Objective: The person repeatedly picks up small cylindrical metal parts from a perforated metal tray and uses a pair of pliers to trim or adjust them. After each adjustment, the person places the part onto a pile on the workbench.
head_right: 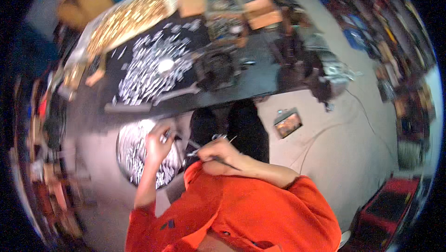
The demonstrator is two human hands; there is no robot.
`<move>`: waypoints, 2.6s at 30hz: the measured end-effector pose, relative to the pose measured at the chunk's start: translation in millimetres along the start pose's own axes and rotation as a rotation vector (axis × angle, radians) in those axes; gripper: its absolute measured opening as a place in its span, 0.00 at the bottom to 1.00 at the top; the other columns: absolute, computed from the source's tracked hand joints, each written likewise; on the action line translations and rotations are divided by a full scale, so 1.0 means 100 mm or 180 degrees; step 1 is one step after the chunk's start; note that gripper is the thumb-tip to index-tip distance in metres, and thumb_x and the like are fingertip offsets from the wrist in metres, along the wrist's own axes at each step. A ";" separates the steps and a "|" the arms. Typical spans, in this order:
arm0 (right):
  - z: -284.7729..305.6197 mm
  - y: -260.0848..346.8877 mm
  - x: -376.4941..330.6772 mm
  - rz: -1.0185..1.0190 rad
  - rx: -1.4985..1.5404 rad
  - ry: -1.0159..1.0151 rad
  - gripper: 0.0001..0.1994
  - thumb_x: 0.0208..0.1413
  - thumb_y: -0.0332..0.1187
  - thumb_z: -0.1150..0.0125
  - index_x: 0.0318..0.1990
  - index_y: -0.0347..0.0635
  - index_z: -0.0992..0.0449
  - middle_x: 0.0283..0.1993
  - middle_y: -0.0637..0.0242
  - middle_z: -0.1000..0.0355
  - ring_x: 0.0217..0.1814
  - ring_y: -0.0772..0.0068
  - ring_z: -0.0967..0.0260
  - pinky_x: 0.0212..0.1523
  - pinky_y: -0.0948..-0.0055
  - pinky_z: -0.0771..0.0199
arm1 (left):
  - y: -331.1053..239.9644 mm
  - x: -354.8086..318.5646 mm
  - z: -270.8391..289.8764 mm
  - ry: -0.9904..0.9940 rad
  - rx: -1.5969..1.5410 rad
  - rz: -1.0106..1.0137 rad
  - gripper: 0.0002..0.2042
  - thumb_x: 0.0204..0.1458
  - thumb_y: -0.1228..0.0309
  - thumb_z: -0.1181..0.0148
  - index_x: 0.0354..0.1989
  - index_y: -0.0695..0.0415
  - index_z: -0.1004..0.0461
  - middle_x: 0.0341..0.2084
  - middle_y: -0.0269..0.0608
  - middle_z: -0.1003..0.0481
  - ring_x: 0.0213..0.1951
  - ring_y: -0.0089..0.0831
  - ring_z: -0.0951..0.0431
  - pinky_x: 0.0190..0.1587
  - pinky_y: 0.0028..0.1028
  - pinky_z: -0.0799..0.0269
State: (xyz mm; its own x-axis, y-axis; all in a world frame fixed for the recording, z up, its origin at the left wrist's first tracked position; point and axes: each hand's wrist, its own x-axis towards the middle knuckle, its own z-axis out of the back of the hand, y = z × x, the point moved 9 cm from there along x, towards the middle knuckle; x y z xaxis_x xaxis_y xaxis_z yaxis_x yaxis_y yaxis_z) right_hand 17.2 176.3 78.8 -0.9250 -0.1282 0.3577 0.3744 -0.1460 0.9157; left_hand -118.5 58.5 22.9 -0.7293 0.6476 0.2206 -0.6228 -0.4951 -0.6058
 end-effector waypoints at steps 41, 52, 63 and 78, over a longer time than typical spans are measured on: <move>-0.12 -0.67 0.00 -0.0885 0.0414 0.0102 0.10 0.42 0.25 0.51 0.14 0.39 0.42 0.11 0.69 0.49 0.15 0.83 0.52 0.15 0.75 0.54 | -0.04 -0.06 -0.24 -0.0032 0.0134 -0.0641 0.11 0.30 0.76 0.40 0.28 0.56 0.24 0.17 0.41 0.29 0.20 0.38 0.27 0.24 0.34 0.31; 0.03 -0.09 0.02 -0.0299 0.0229 -0.0001 0.09 0.38 0.22 0.52 0.14 0.37 0.45 0.13 0.66 0.56 0.17 0.83 0.55 0.17 0.72 0.54 | 1.11 1.55 0.66 -0.0754 -0.0436 0.0419 0.16 0.45 0.78 0.42 0.45 0.61 0.29 0.18 0.33 0.30 0.19 0.19 0.33 0.22 0.22 0.36; -0.04 -0.21 -0.13 -0.0450 0.0419 -0.0128 0.08 0.39 0.24 0.53 0.14 0.36 0.42 0.12 0.64 0.53 0.16 0.81 0.53 0.17 0.71 0.51 | 2.34 -0.28 0.69 -0.0824 -0.0408 0.1366 0.12 0.46 0.82 0.47 0.40 0.72 0.31 0.32 0.43 0.28 0.30 0.24 0.30 0.29 0.23 0.31; -0.24 -0.26 -0.02 -0.0274 0.0599 -0.0073 0.08 0.37 0.23 0.50 0.14 0.35 0.42 0.11 0.64 0.52 0.15 0.80 0.54 0.16 0.70 0.53 | 3.47 -2.19 -0.59 0.0265 0.0878 0.2326 0.08 0.44 0.80 0.48 0.32 0.73 0.31 0.20 0.49 0.28 0.17 0.31 0.28 0.19 0.28 0.28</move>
State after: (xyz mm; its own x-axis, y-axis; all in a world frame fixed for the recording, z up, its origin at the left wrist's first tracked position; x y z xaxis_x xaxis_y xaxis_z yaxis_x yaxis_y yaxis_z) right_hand 10.8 156.6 49.4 -0.9551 -0.1004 0.2787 0.2770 0.0307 0.9604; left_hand -158.1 -220.5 -280.5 -0.9644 0.1380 -0.2254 -0.0489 -0.9312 -0.3612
